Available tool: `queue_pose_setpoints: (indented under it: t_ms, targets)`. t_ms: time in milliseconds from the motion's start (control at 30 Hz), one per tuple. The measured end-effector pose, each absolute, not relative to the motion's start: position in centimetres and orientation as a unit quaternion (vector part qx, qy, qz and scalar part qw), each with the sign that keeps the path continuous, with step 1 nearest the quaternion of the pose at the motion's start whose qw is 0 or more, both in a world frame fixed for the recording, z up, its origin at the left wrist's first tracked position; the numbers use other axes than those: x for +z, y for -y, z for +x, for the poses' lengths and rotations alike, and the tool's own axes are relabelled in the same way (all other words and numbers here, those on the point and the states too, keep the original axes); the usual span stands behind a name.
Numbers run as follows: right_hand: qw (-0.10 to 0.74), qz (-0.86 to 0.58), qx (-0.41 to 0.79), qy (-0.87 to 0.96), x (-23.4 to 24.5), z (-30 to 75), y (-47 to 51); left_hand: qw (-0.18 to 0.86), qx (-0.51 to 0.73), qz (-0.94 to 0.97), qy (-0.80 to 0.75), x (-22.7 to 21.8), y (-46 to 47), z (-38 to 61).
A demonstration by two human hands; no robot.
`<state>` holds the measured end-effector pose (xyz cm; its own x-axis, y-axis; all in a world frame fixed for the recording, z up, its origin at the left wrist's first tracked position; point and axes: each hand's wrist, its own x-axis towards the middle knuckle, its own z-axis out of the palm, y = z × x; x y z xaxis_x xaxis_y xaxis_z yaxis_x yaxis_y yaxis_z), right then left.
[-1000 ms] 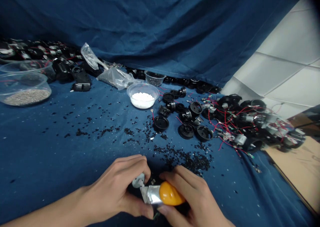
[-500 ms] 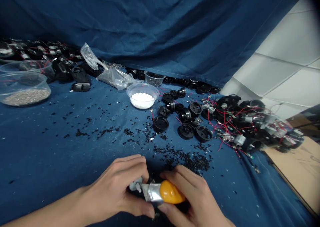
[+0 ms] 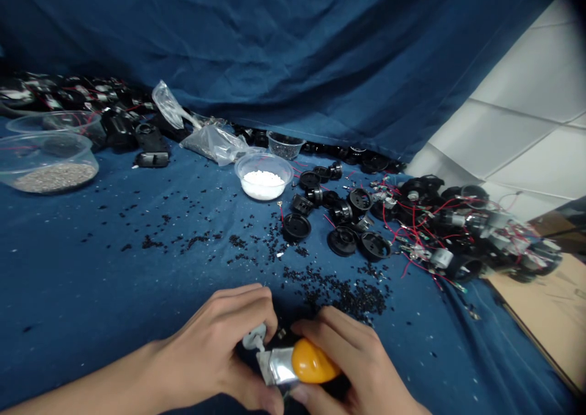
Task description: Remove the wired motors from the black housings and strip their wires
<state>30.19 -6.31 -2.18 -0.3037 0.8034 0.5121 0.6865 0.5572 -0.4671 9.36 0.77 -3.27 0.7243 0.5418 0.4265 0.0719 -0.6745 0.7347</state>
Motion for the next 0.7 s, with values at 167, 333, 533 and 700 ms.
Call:
queue_pose_setpoints:
  t_ms: [167, 333, 533, 700]
  targets:
    - [0.355, -0.463, 0.086, 0.808, -2.08, 30.1, 6.39, 0.36, 0.323, 0.856, -0.182, -3.1, -0.73, 9.4]
    - [0.353, -0.468, 0.082, 0.806, -2.08, 30.13, 6.53, 0.355, 0.321, 0.86, -0.176, -3.15, -0.77, 9.46]
    - [0.341, -0.462, 0.116, 0.81, -2.55, 30.3, 6.24, 0.327, 0.308, 0.878, -0.164, -3.07, -0.72, 9.21]
    - [0.356, -0.464, 0.086, 0.806, -2.44, 30.12, 6.14, 0.312, 0.323, 0.879, -0.162, -3.19, -0.64, 9.27]
